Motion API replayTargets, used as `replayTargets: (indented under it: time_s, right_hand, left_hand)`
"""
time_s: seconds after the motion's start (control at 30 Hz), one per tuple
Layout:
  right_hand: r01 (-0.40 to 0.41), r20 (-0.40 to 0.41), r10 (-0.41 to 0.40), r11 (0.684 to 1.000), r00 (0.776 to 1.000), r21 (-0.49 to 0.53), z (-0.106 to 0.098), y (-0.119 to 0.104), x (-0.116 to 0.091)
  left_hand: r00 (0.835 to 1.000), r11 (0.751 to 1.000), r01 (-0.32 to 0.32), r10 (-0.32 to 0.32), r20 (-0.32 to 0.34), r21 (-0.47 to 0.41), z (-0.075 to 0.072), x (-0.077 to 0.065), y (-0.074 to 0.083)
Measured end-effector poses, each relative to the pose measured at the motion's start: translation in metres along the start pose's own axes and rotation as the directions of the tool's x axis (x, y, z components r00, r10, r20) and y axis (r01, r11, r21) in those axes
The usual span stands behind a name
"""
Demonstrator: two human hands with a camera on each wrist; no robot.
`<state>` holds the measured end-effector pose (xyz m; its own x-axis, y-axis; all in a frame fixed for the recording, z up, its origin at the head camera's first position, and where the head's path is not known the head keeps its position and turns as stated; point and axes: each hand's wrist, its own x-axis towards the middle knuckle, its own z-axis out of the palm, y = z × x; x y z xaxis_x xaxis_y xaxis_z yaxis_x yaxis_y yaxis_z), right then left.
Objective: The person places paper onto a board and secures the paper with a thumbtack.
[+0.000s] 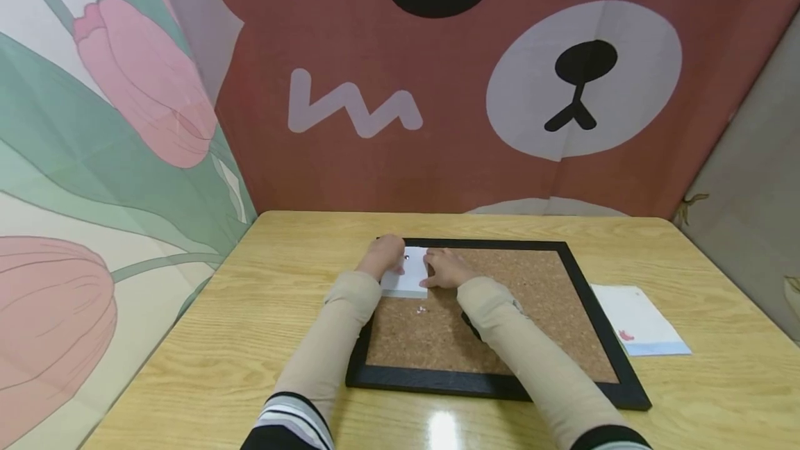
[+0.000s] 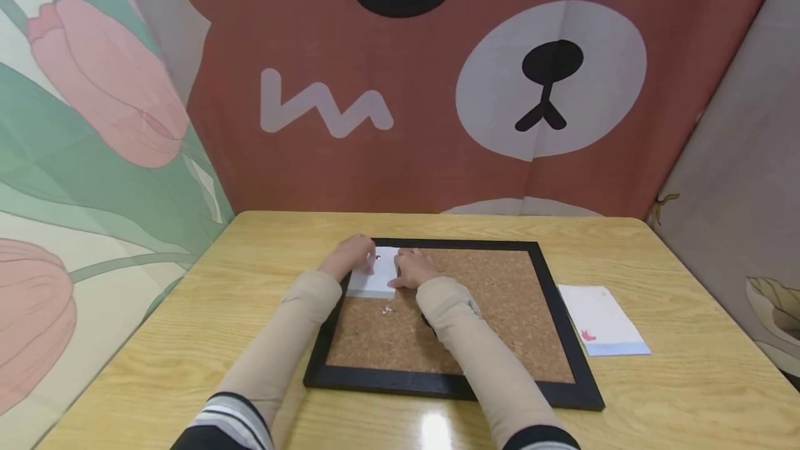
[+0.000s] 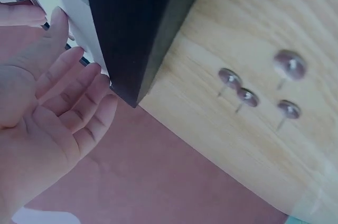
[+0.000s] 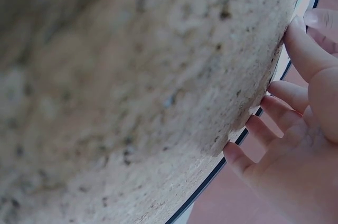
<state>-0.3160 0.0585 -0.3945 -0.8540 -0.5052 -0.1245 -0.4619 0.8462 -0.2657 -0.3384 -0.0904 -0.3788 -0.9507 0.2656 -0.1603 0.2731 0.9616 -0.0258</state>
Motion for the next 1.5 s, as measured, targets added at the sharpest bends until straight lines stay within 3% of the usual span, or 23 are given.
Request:
replayTargets:
  time_s: [0.2, 0.33, 0.47, 0.7, 1.0, 1.4, 1.5]
  right_hand:
    - [-0.005, -0.002, 0.005, 1.000, 1.000, 0.004, 0.001, 0.000, -0.001]
    - [-0.010, 0.003, 0.010, 1.000, 1.000, 0.005, 0.002, 0.000, -0.002]
    - [-0.017, 0.011, 0.017, 1.000, 1.000, 0.017, 0.002, 0.001, -0.001]
    - [-0.016, 0.004, 0.016, 1.000, 1.000, 0.020, 0.001, 0.001, -0.001]
    - [0.024, -0.006, -0.023, 1.000, 1.000, 0.010, 0.001, 0.005, 0.000]
    - [0.141, -0.071, -0.130, 0.973, 0.989, 0.183, -0.005, 0.009, -0.009]
    - [0.195, -0.100, -0.180, 0.965, 0.979, 0.173, -0.006, 0.013, -0.014]
  left_hand:
    - [0.998, 0.999, -0.040, 0.039, -0.038, -0.004, 0.005, -0.008, -0.007]
    - [0.998, 0.993, -0.047, 0.041, -0.057, -0.109, 0.013, -0.012, -0.017]
    - [0.999, 0.975, -0.021, 0.014, -0.031, -0.223, 0.016, -0.014, -0.024]
    - [0.999, 0.954, -0.025, 0.010, -0.051, -0.299, 0.019, -0.017, -0.032]
    - [0.997, 0.940, -0.065, 0.048, -0.059, -0.335, 0.026, -0.019, -0.039]
    - [0.999, 0.947, -0.035, 0.023, -0.041, -0.320, 0.023, -0.024, -0.035]
    - [0.999, 0.947, -0.030, 0.019, -0.037, -0.320, 0.022, -0.024, -0.035]
